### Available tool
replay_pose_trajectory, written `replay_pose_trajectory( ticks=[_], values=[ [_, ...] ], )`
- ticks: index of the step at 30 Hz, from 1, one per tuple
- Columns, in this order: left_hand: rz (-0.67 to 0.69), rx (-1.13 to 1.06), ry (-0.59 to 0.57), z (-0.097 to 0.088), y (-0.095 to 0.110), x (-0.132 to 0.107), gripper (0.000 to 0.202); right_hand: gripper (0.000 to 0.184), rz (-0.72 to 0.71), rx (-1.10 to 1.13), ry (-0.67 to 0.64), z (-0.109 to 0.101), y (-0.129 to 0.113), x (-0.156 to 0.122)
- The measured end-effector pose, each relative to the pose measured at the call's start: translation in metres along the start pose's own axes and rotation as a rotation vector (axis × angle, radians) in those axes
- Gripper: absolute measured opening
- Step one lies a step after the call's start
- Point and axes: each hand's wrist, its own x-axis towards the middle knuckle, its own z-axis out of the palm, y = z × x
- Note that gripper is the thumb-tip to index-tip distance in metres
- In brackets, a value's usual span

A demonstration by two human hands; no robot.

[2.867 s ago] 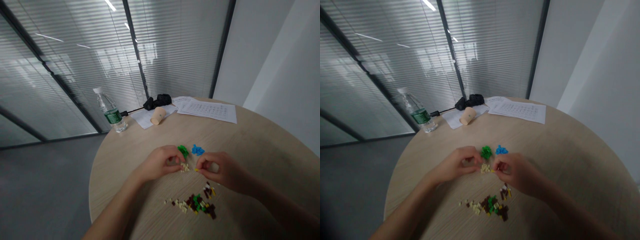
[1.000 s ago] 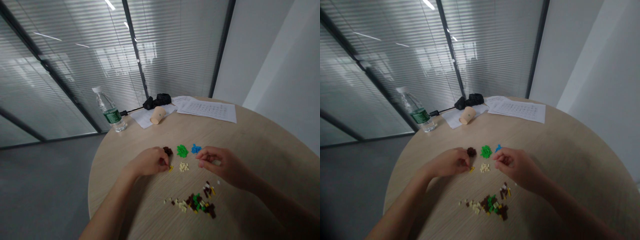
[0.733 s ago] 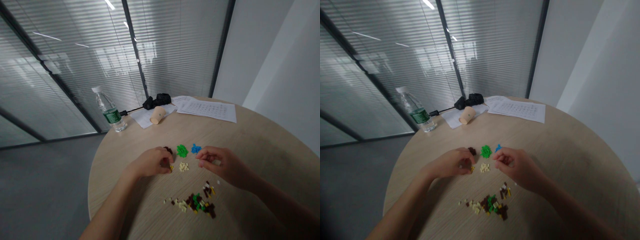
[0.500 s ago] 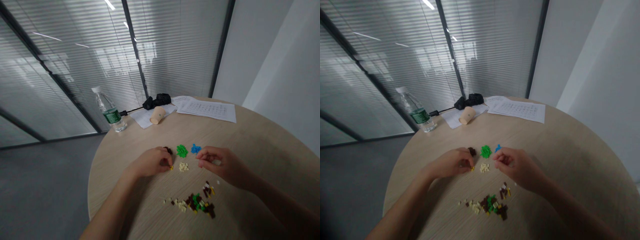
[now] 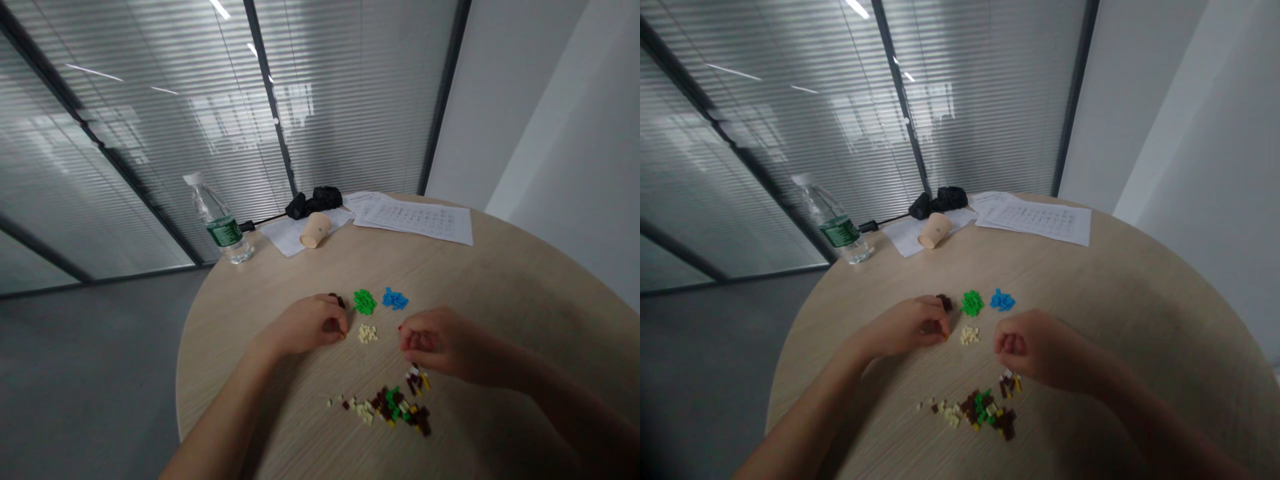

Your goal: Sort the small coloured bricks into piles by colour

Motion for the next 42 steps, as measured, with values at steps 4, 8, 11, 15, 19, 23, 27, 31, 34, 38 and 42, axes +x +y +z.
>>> replay_pose_trajectory(
  ticks=[4, 8, 11, 15, 19, 23, 27, 31, 34, 38, 42],
  values=[
    [-0.010, 0.002, 0.001, 0.000, -0.001, -0.001, 0.010, 0.009, -0.060, -0.057, -0.116, -0.004, 0.000, -0.008],
    [-0.009, 0.007, 0.000, 0.001, -0.002, -0.001, 0.009, 0.015, -0.071, -0.057, -0.139, -0.008, -0.002, -0.012],
    [-0.018, 0.010, -0.005, 0.001, -0.001, -0.001, 0.009, 0.016, -0.027, -0.065, -0.148, -0.009, -0.001, -0.013],
    [-0.026, 0.003, 0.006, 0.000, 0.001, -0.001, 0.009, 0.016, 0.012, -0.114, -0.174, -0.008, 0.001, -0.012],
    [-0.022, -0.004, 0.023, -0.001, 0.001, -0.001, 0.010, 0.015, 0.032, -0.138, -0.193, -0.005, 0.000, -0.012],
    [-0.005, -0.050, 0.040, -0.002, 0.003, -0.001, 0.009, 0.016, -0.003, -0.119, -0.172, -0.004, 0.000, -0.012],
    [0.050, -0.179, 0.083, -0.003, 0.011, -0.001, 0.008, 0.015, -0.062, -0.131, -0.092, -0.006, -0.001, -0.010],
    [0.034, -0.329, 0.152, 0.000, 0.024, 0.001, 0.018, 0.011, -0.169, -0.143, 0.166, -0.007, -0.005, -0.003],
    [0.050, -0.445, 0.174, 0.006, 0.033, 0.005, 0.020, 0.008, -0.293, -0.170, 0.326, -0.001, -0.012, 0.001],
    [0.046, -0.600, 0.153, 0.016, 0.039, 0.009, 0.021, 0.005, -0.409, -0.184, 0.388, 0.010, -0.020, 0.004],
    [-0.024, -0.680, 0.147, 0.022, 0.039, 0.011, 0.020, 0.007, -0.396, -0.178, 0.391, 0.015, -0.021, 0.006]
  ],
)
